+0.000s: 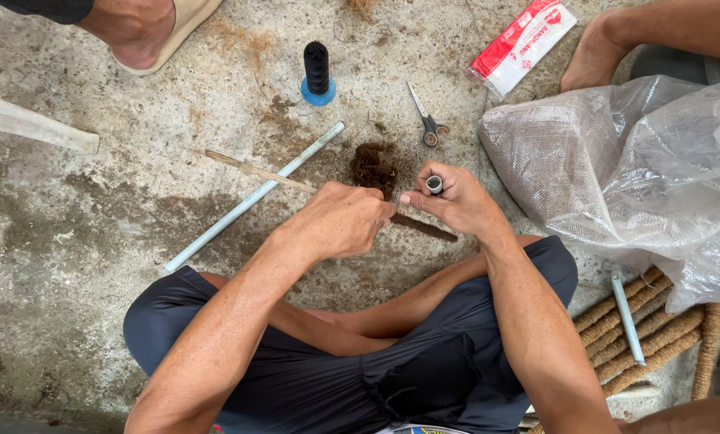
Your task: The person sits on the floor and wraps a brown rope around a white plastic tube. They repeatedly pick up small pieces of rope, align them with the existing wrap, and continue winding the rope around the tube to extend the covered length.
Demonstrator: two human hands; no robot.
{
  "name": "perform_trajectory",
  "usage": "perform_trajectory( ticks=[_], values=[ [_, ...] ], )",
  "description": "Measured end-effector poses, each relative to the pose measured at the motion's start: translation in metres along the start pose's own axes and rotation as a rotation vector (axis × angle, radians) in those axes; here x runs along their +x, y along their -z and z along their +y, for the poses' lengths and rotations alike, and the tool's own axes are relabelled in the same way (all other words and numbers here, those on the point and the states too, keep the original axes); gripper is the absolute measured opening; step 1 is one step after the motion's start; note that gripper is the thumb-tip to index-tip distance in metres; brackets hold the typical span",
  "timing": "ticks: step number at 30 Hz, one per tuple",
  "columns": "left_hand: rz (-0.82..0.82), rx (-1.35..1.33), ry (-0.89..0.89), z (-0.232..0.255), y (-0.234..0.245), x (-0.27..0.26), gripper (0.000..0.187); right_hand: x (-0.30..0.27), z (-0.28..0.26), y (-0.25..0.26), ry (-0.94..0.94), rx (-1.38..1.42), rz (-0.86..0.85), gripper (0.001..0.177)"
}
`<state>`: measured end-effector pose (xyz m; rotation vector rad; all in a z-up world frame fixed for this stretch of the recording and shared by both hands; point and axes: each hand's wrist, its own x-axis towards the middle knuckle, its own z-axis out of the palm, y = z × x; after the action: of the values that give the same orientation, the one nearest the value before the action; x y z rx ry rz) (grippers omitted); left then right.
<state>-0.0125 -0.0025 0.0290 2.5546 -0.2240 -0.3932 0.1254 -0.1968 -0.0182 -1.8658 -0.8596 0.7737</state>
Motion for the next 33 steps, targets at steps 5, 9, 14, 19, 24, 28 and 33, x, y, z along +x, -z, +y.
perform_trajectory(
  ticks=[5,9,14,19,24,28,33],
  values=[
    [-0.05,-0.217,-0.024,0.002,0.012,-0.008,0.02,-0.005,0.006,0.003,-0.034,0.342,-0.066,0.036],
    [0.273,-0.471,-0.169,-0.003,0.019,-0.012,0.022,-0.003,0.009,0.006,0.01,0.592,-0.055,0.036],
    [0.121,-0.707,0.094,-0.007,0.029,-0.008,0.028,-0.005,0.01,-0.009,0.037,0.814,-0.028,0.023],
    [0.344,-0.792,0.172,-0.005,0.026,-0.003,0.027,-0.007,0.006,-0.025,0.108,0.681,0.11,0.024],
    [0.377,-0.798,0.288,0.004,0.027,-0.004,0.025,-0.016,-0.014,-0.031,0.245,0.013,0.197,0.027],
    [0.384,-0.749,0.338,0.005,0.033,-0.01,0.025,-0.01,-0.037,-0.035,0.342,-0.231,0.212,0.024],
    [0.407,-0.723,0.368,-0.003,0.034,-0.015,0.028,-0.004,-0.054,-0.036,0.478,-0.373,0.23,0.02]
  ],
)
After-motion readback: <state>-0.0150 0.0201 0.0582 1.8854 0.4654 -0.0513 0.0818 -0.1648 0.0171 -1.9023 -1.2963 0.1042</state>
